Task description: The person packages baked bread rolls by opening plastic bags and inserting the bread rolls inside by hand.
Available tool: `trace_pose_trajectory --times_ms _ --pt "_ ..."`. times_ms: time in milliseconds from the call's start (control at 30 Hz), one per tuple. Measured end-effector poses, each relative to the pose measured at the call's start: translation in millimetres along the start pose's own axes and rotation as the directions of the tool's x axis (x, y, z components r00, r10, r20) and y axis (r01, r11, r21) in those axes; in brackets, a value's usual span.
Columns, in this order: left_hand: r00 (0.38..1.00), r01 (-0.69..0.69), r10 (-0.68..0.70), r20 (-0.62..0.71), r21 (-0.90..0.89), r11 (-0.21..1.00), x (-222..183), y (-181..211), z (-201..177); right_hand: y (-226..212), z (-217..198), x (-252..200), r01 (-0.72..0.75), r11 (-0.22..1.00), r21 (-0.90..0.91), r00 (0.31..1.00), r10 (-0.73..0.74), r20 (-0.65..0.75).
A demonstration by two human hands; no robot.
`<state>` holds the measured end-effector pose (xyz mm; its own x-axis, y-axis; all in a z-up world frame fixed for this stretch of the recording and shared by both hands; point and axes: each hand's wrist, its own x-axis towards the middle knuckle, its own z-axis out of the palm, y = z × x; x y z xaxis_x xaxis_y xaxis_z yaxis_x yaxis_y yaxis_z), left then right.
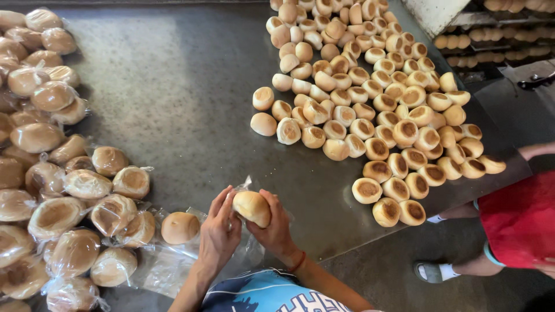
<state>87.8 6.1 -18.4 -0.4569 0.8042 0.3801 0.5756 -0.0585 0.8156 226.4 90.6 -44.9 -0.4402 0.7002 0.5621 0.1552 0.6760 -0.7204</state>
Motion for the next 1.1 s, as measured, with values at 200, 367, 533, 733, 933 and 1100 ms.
trace_pose_trajectory --times_ms 200,367,533,733,933,1100 --pt "0.983 -0.01 -0.035 0.183 0.239 0.971 -1 -2 11 8 12 -9 -0.068 0.977 -0.2 0.983 0.1 0.152" --pt "0.981 -0.062 0.01 0.192 0.264 0.963 -9 -18 17 12 2 12 -0.095 0.944 -0.317 0.876 0.23 0.423" --pt "0.991 0.009 -0.019 0.131 0.075 0.997 1 -30 -3 8 -2 5 -0.072 0.954 -0.292 0.778 0.237 0.582" --pt "0.976 -0.209 0.215 0.04 -0.129 0.969 12 -20 -39 20 -20 4 -0.015 0.994 -0.106 0.849 0.069 0.524" --pt "0.952 -0.059 0.065 0.301 -0.029 0.998 22 -16 -61 10 -40 31 -0.394 0.913 0.109 0.782 0.271 0.561" --pt "0.968 -0.248 0.249 0.013 0.183 0.951 17 16 -60 8 -34 33 -0.558 0.751 0.353 0.8 0.375 0.468"
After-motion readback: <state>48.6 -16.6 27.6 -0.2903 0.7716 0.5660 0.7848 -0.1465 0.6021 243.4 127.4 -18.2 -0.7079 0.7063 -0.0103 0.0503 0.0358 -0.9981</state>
